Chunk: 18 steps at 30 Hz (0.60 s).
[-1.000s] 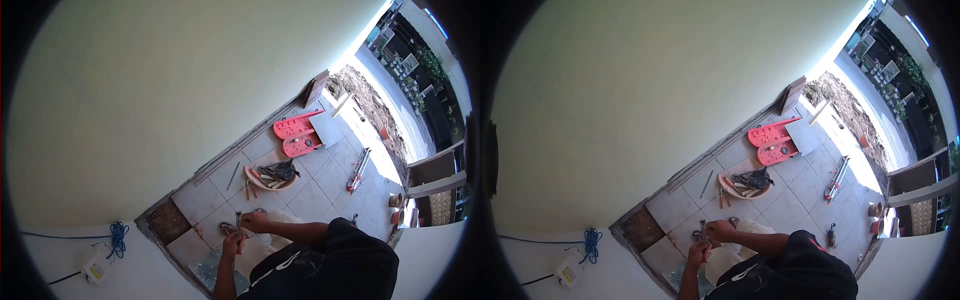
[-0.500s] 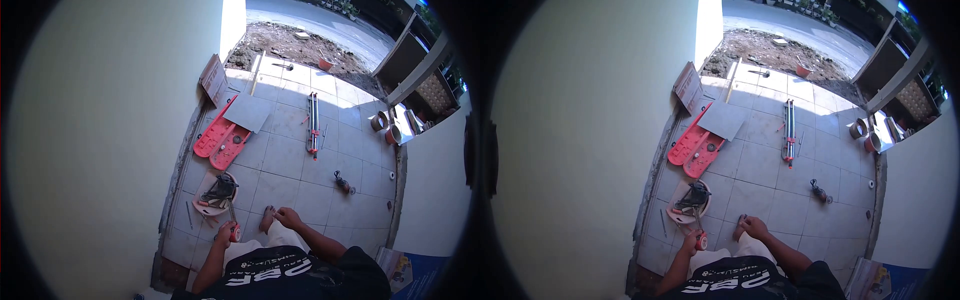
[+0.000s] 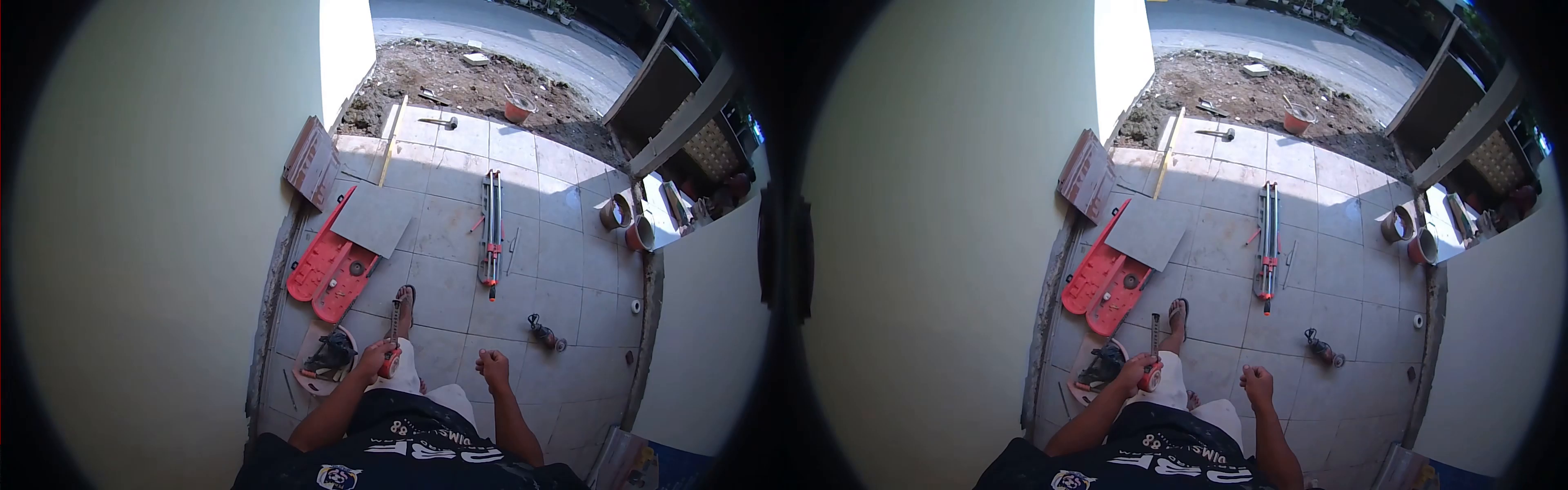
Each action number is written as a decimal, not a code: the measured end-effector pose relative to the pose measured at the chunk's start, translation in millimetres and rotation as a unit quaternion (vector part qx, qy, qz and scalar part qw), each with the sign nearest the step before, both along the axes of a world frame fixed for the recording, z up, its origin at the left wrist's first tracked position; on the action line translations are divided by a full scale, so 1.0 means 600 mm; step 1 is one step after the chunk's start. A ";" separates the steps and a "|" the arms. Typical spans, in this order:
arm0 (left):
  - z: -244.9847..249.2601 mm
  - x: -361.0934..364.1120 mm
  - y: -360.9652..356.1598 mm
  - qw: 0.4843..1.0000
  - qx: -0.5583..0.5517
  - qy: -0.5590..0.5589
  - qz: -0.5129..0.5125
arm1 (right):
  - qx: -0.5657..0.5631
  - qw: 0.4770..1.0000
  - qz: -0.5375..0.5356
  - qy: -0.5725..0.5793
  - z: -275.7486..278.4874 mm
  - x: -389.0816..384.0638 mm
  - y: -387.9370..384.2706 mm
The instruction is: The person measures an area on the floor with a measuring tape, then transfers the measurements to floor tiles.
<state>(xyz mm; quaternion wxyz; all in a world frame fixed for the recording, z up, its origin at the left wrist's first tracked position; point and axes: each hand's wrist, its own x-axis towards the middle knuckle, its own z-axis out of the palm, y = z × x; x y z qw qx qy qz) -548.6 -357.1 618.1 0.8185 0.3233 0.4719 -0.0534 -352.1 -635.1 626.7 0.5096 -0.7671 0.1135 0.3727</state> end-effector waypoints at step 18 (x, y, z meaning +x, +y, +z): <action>-0.228 0.492 0.514 0.948 -0.009 0.065 0.311 | -0.103 0.975 0.187 0.058 -0.312 0.643 0.590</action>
